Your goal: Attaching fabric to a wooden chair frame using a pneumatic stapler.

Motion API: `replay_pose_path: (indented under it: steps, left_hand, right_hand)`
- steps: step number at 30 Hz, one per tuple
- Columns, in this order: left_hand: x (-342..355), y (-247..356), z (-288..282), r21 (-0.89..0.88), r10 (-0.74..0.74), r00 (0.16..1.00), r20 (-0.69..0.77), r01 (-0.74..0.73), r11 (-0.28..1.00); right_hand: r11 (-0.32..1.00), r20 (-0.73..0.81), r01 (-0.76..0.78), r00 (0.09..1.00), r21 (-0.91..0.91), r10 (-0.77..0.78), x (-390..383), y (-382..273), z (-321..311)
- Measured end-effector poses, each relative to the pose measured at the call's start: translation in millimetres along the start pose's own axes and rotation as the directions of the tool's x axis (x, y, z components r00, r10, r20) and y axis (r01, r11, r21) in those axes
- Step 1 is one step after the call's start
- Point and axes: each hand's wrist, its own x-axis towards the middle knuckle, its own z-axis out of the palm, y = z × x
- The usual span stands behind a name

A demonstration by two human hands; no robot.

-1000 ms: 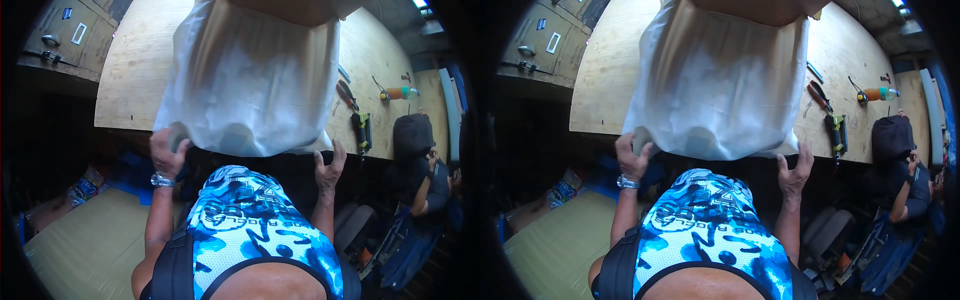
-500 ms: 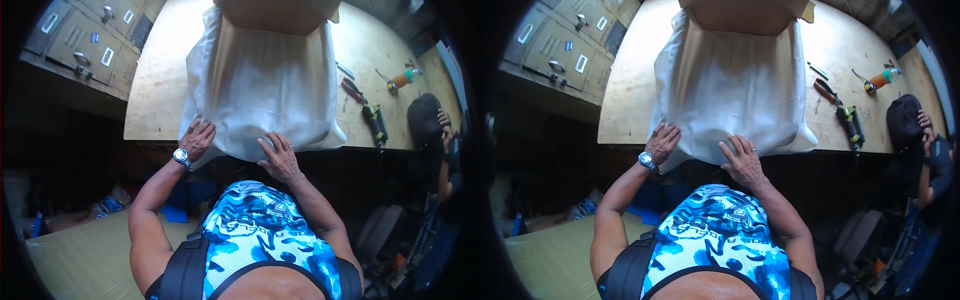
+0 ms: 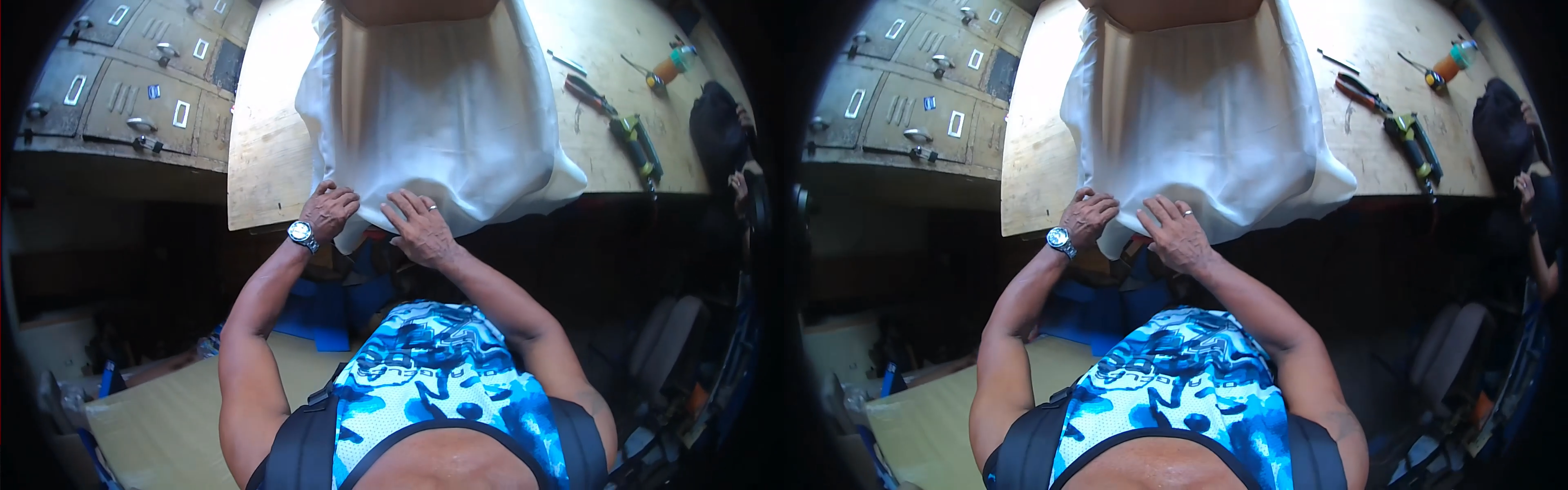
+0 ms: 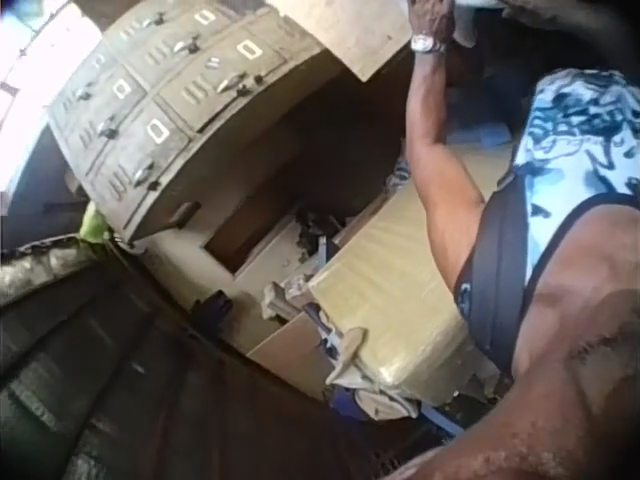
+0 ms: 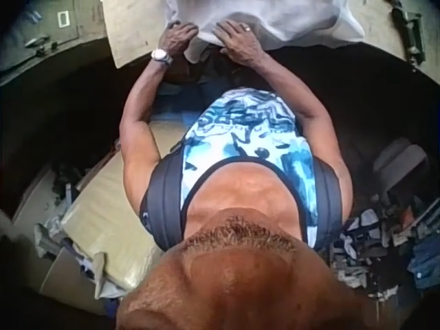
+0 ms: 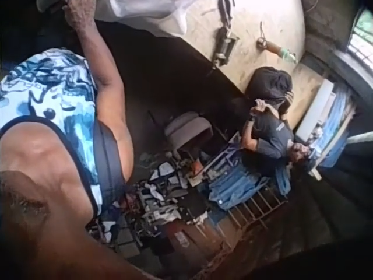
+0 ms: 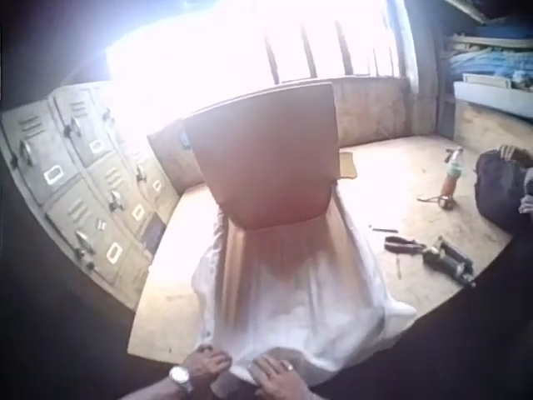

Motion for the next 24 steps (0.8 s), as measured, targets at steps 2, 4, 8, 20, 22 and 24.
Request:
replay_pose_path:
  steps: [2,4,8,20,22,24]
  left_hand:
    - [6.8,6.1,-0.2,0.005,0.019,1.0,0.023,-0.019,1.0]
    - [11.9,18.9,1.3,0.01,0.038,0.999,-0.001,-0.038,0.999]
    - [-0.6,48.8,-3.2,-0.269,-0.083,0.995,0.057,0.095,0.958]
    - [38.7,75.8,13.2,-0.458,-0.614,0.782,0.104,0.586,0.669]
    - [31.2,86.9,13.1,-0.61,-0.668,0.727,0.16,0.605,0.512]
    - [27.1,98.5,8.6,-0.605,-0.759,0.645,0.087,0.64,0.474]
  right_hand:
    - [1.0,-0.013,-0.017,1.0,0.0,0.017,1.2,6.0,6.2]
    - [0.998,-0.025,-0.064,0.998,-0.005,0.064,3.7,13.2,17.6]
    - [0.997,-0.049,-0.056,0.997,0.053,0.058,-13.8,14.9,38.2]
    - [0.98,-0.28,-0.194,0.939,0.044,0.199,-26.5,43.4,4.9]
    - [0.982,-0.335,-0.188,0.923,0.033,0.188,-44.4,51.5,6.3]
    - [0.984,-0.323,-0.178,0.932,-0.005,0.167,-63.6,54.3,8.7]
